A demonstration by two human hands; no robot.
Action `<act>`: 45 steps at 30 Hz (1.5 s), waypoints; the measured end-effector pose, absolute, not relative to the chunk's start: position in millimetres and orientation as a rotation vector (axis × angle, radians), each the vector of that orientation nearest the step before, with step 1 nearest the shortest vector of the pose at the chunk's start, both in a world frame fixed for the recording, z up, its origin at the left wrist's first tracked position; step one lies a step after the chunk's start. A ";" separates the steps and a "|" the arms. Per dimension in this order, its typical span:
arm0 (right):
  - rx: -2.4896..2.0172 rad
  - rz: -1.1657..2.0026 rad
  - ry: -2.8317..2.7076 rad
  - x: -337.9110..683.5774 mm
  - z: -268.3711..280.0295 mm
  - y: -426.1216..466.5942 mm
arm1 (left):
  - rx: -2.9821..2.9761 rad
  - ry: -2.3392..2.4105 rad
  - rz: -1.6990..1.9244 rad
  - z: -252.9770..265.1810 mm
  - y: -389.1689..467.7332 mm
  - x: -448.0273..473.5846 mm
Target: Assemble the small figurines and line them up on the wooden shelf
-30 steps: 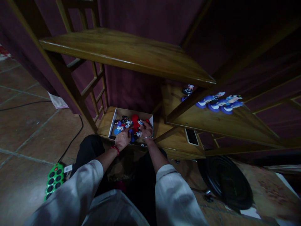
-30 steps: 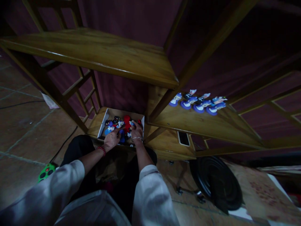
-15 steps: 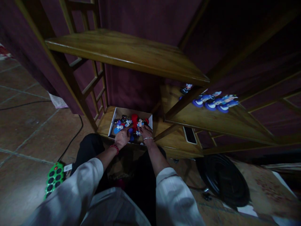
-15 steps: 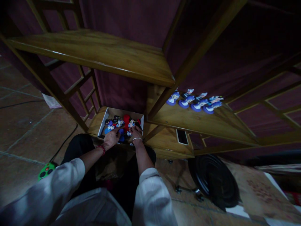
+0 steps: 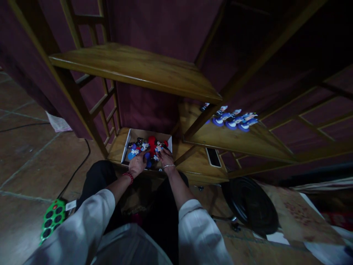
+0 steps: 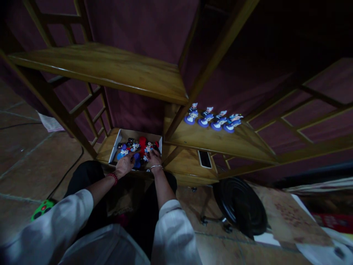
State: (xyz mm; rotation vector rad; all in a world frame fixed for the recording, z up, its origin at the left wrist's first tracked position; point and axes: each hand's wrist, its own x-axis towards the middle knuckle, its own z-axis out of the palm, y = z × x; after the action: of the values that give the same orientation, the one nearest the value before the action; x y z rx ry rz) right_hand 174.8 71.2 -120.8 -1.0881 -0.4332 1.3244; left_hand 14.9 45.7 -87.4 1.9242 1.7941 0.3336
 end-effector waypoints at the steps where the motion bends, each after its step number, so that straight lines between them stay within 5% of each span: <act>1: -1.099 1.344 -0.404 174.8 -118.6 69.8 | 1.921 1.796 0.332 -87.5 45.6 15.0; 45: -1.159 1.402 -0.343 158.4 -90.4 42.1 | 1.099 1.415 0.731 -83.8 50.3 17.9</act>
State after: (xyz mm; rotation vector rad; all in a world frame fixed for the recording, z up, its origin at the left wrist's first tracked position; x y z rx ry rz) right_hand 158.4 42.1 -90.4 -1.1588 -0.3433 1.4019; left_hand 17.9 50.3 -83.8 1.0992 1.4152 0.7306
